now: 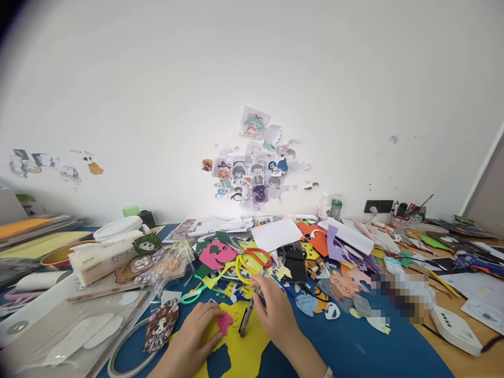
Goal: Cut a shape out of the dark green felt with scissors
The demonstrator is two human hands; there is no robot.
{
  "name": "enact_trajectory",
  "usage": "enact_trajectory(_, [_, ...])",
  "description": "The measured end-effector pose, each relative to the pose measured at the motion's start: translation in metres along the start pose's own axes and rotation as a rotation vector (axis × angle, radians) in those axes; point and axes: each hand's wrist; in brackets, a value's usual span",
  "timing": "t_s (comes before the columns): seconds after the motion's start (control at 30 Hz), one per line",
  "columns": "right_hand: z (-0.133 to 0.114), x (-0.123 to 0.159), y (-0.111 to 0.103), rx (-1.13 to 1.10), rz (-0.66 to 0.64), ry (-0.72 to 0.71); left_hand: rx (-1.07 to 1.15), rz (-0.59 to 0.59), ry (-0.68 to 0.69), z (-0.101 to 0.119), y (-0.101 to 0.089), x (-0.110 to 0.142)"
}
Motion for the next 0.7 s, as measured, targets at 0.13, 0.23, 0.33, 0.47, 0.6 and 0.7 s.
enact_trajectory(0.13, [0.002, 0.001, -0.003, -0.118, 0.013, 0.02, 0.022, 0.031, 0.029, 0.0, 0.001, 0.002])
enact_trajectory(0.23, [-0.001, -0.001, -0.002, -0.227, 0.081, 0.064, 0.028, 0.155, 0.037, 0.002, 0.005, 0.006])
enact_trajectory(0.33, [-0.012, -0.001, 0.002, -0.324, 0.115, 0.076, 0.06, 0.271, 0.073, 0.009, 0.009, 0.009])
enact_trajectory(0.47, [-0.033, 0.002, 0.011, -0.424, 0.098, 0.022, 0.214, 0.178, 0.026, 0.026, 0.009, 0.008])
enact_trajectory(0.6, [-0.051, 0.005, 0.018, -0.621, 0.186, 0.116, 0.31, 0.232, 0.009, 0.041, 0.002, 0.011])
enact_trajectory(0.7, [-0.064, 0.009, 0.021, -0.551, -0.044, 0.134, 0.228, 0.206, 0.068, 0.042, 0.006, 0.023])
Point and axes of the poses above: each hand's wrist, its own x-axis away from the middle knuckle, its own y-axis out of the palm, z = x × y, and after that the axes turned 8 degrees about -x, right-handed
